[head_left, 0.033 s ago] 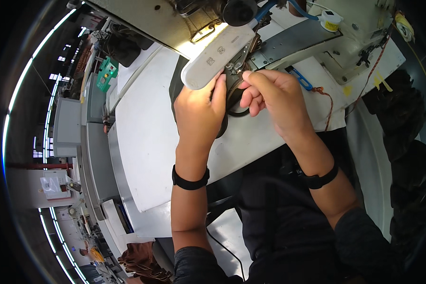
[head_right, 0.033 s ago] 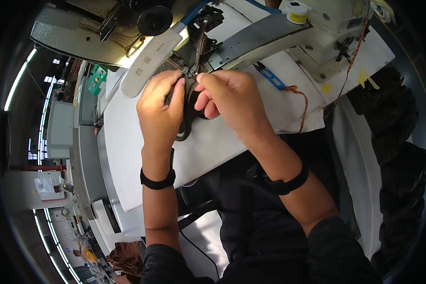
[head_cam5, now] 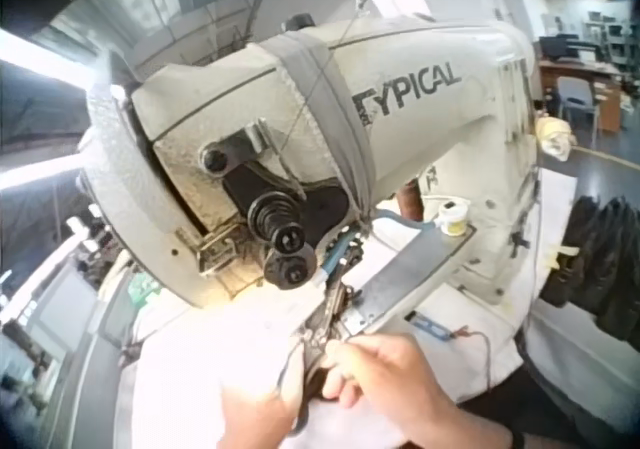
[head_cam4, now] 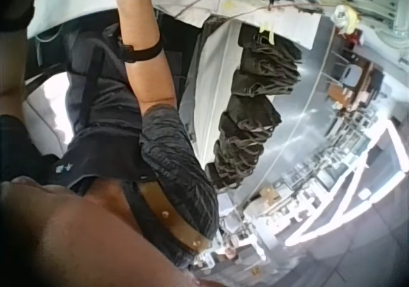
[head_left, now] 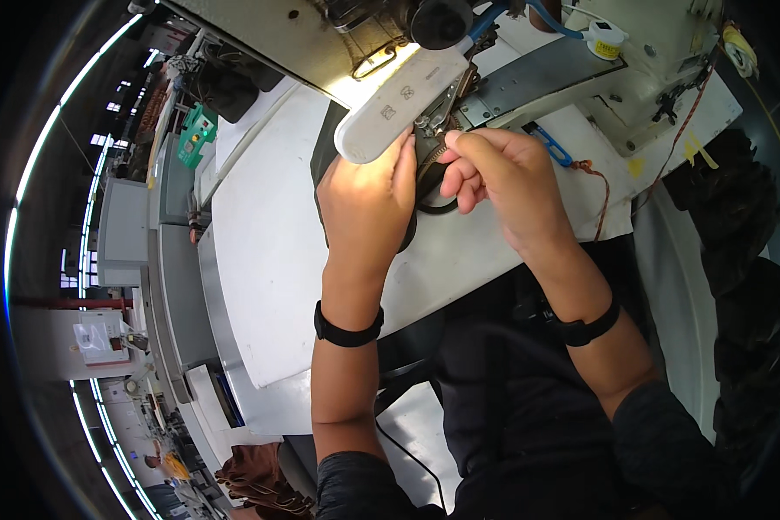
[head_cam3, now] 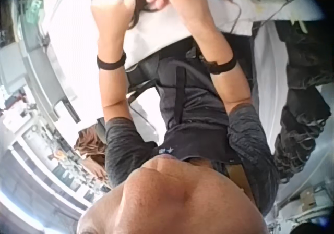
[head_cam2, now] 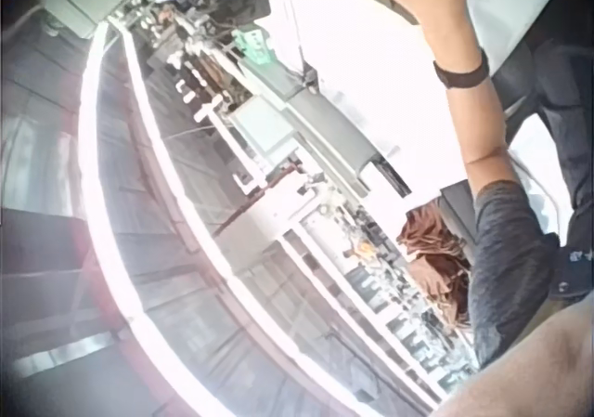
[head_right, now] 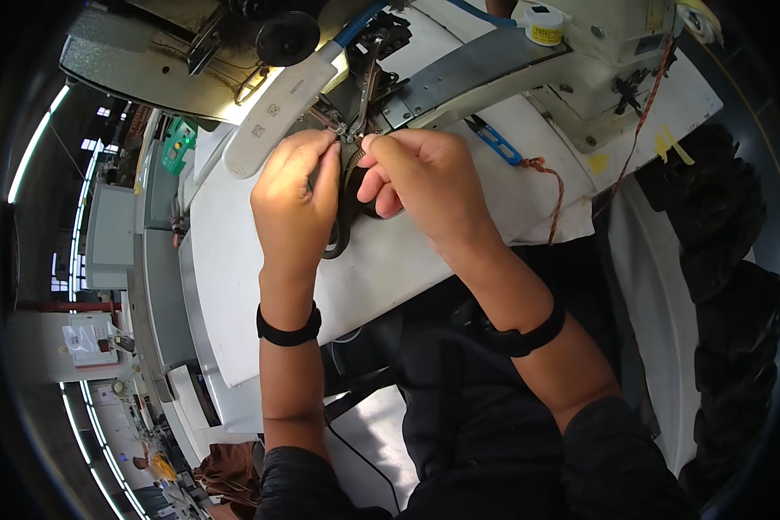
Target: The person operates an industrial sewing machine to stitch a zipper onto a green fabric bag. They guide the bag under the needle, align the zipper, and sew along the edge, then reposition the bag to sew another section.
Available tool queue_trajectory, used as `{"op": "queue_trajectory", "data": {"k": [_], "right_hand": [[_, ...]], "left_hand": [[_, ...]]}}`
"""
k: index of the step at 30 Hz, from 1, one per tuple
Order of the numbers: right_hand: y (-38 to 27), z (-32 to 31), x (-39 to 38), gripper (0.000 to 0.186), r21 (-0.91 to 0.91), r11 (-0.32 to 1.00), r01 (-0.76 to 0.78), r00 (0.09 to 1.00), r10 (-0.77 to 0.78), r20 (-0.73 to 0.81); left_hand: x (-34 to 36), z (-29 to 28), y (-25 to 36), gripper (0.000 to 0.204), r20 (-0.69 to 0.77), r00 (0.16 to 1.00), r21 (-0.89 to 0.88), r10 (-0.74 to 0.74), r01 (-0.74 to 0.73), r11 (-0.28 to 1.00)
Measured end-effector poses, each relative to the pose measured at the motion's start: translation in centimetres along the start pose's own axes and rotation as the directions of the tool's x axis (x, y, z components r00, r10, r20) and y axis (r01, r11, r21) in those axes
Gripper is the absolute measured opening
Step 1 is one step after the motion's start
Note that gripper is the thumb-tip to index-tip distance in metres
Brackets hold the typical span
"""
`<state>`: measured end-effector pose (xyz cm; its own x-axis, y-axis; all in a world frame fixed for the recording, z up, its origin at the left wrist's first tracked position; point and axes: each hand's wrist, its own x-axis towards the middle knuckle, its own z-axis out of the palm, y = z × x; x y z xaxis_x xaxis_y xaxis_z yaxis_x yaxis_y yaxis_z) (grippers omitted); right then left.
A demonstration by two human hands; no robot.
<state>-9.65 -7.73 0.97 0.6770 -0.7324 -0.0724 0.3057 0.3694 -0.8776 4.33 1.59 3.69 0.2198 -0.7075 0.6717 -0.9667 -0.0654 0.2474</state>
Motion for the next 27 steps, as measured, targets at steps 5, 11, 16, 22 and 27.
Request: {"op": "queue_trajectory", "data": {"k": [5, 11, 16, 22, 27], "right_hand": [[-0.4, -0.1, -0.2, 0.034, 0.035, 0.999, -0.024, 0.999, 0.025, -0.038], [-0.2, 0.5, -0.6, 0.03, 0.107, 0.994, 0.012, 0.996, -0.003, -0.087], [0.4, 0.8, -0.1, 0.024, 0.111, 0.988, 0.104, 0.987, -0.089, -0.132], [1.3, 1.3, 0.4, 0.025, -0.177, 0.94, 0.292, 0.923, -0.325, -0.205], [0.0, 1.4, 0.4, 0.03, -0.182, 0.968, 0.175, 0.956, -0.211, -0.204]], "left_hand": [[0.2, -0.1, -1.2, 0.016, -0.12, 0.943, -0.268, -0.309, 0.269, 0.925], [-2.3, -2.2, -4.4, 0.034, -0.078, 0.751, -0.526, -0.655, 0.528, 0.667], [-2.8, 0.6, 2.3, 0.043, -0.02, 0.99, -0.003, 0.137, -0.137, 0.991], [-2.8, 1.3, 1.1, 0.038, -0.1, 0.985, -0.008, 0.139, -0.14, 0.99], [-2.8, 1.7, 0.5, 0.039, -0.139, 0.979, -0.02, 0.151, -0.155, 0.988]]}}
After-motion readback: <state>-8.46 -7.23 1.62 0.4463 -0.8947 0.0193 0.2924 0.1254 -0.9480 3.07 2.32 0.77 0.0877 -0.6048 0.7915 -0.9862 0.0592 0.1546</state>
